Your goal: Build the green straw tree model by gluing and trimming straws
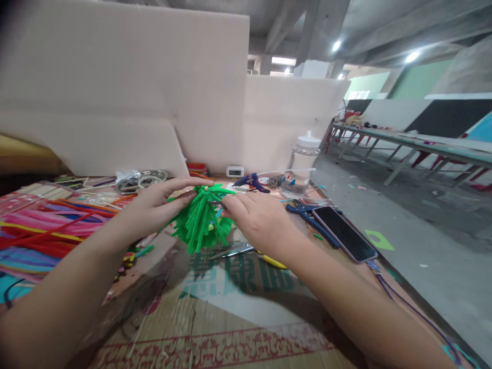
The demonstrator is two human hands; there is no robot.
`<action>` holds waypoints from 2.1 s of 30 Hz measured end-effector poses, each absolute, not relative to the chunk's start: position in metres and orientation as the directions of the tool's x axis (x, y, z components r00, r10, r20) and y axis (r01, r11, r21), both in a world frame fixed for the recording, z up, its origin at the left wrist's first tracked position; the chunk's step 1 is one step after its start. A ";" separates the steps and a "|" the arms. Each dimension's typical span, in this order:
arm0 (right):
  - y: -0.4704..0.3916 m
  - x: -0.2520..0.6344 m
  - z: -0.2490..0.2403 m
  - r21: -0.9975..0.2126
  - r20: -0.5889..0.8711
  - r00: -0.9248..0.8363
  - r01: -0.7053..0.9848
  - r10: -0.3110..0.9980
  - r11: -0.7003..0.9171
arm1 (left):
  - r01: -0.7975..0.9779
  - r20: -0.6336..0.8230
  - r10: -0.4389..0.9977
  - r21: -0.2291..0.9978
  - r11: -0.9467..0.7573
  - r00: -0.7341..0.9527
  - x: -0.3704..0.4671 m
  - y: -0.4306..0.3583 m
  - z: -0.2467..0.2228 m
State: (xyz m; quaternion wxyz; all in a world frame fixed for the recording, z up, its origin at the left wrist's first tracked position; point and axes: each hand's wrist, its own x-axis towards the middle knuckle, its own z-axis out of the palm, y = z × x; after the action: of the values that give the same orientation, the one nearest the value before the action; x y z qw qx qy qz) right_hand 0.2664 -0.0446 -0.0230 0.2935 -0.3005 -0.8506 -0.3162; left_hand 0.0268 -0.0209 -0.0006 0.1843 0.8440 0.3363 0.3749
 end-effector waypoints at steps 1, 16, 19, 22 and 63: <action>-0.045 0.266 -0.022 0.356 0.699 -0.641 0.696 0.317 0.624 | 0.432 0.507 0.709 0.565 -0.703 0.490 0.027 -0.021 -0.001; -0.043 0.270 -0.021 0.355 0.701 -0.632 0.711 0.330 0.607 | 0.428 0.478 0.733 0.602 -0.675 0.484 0.025 -0.021 0.000; -0.042 0.270 -0.021 0.351 0.699 -0.641 0.693 0.316 0.630 | 0.422 0.471 0.737 0.611 -0.669 0.485 0.025 -0.021 0.000; -0.039 0.270 -0.022 0.346 0.705 -0.649 0.667 0.286 0.661 | 0.420 0.468 0.736 0.613 -0.669 0.489 0.025 -0.021 0.001; -0.032 0.274 -0.023 0.393 0.717 -0.679 0.581 0.158 0.713 | 0.399 0.519 0.664 0.537 -0.743 0.538 0.026 -0.021 -0.003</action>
State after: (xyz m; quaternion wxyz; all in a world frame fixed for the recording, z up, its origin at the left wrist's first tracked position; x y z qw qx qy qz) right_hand 0.2744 -0.0324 -0.0230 0.3385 -0.2146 -0.8613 -0.3124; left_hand 0.0257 -0.0214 -0.0033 0.1802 0.8582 0.3096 0.3677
